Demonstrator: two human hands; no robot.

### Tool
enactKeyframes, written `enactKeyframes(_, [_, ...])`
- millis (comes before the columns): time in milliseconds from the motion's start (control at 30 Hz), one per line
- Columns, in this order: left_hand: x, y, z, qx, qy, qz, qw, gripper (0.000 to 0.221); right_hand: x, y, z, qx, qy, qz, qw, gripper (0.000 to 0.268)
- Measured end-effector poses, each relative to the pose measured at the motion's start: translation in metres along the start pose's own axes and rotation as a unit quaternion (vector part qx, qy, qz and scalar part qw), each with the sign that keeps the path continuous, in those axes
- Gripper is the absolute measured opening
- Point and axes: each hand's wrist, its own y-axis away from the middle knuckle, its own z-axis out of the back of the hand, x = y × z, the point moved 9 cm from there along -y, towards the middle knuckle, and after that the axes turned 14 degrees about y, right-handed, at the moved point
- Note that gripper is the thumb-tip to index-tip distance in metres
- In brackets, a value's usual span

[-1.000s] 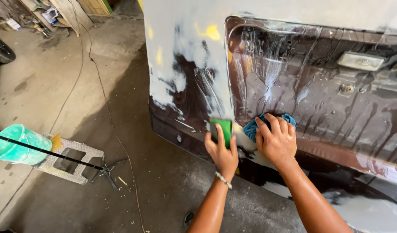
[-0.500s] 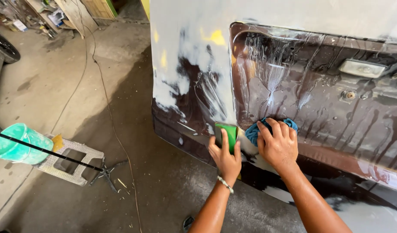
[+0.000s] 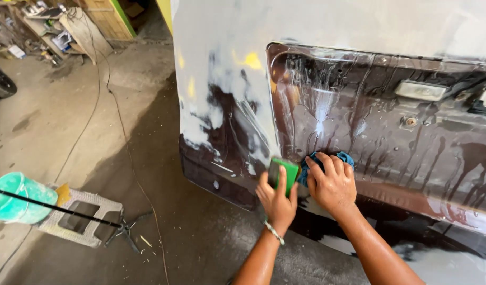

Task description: The person scrubs a large, detached car door panel with a green sponge and a blue cloth. They repeatedly dip the sponge into a bucket of water and wipe the surface to remove residue.

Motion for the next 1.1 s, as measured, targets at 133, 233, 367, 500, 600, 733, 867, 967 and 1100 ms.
enactKeyframes(133, [-0.006,-0.122,0.022,-0.046,-0.055,-0.048,0.996,0.064,0.005,0.001,-0.001,0.01,-0.013,0.004,1.0,0.035])
enactKeyframes(233, [-0.001,-0.176,0.027,-0.073,-0.045,-0.028,0.996,0.063,0.003,0.001,0.0,0.01,-0.009,-0.005,1.0,0.035])
enactKeyframes(367, [-0.016,-0.112,0.023,-0.06,-0.033,-0.017,0.998,0.06,0.002,0.001,0.001,0.012,-0.007,-0.011,1.0,0.035])
enactKeyframes(500, [-0.002,-0.033,0.004,0.013,-0.021,-0.062,0.998,0.061,0.003,0.0,-0.001,0.005,0.009,-0.01,1.0,0.036])
enactKeyframes(600, [0.006,-0.116,0.01,-0.017,-0.048,-0.072,0.996,0.063,0.004,-0.001,0.0,0.011,0.014,-0.011,1.0,0.036])
enactKeyframes(733, [0.017,-0.235,0.038,-0.088,-0.032,-0.01,0.996,0.06,0.006,-0.002,0.001,0.011,0.023,-0.023,0.999,0.034])
enactKeyframes(867, [0.008,-0.179,0.028,-0.078,-0.009,-0.034,0.996,0.058,0.008,-0.004,0.001,0.013,0.036,-0.04,0.998,0.032])
enactKeyframes(967, [0.018,-0.121,0.017,-0.037,0.009,-0.066,0.997,0.059,0.009,-0.004,-0.001,0.008,0.042,-0.042,0.998,0.032])
enactKeyframes(1100, [0.01,-0.218,0.025,-0.079,-0.019,-0.091,0.993,0.06,0.011,-0.004,0.002,0.015,0.041,-0.044,0.998,0.031])
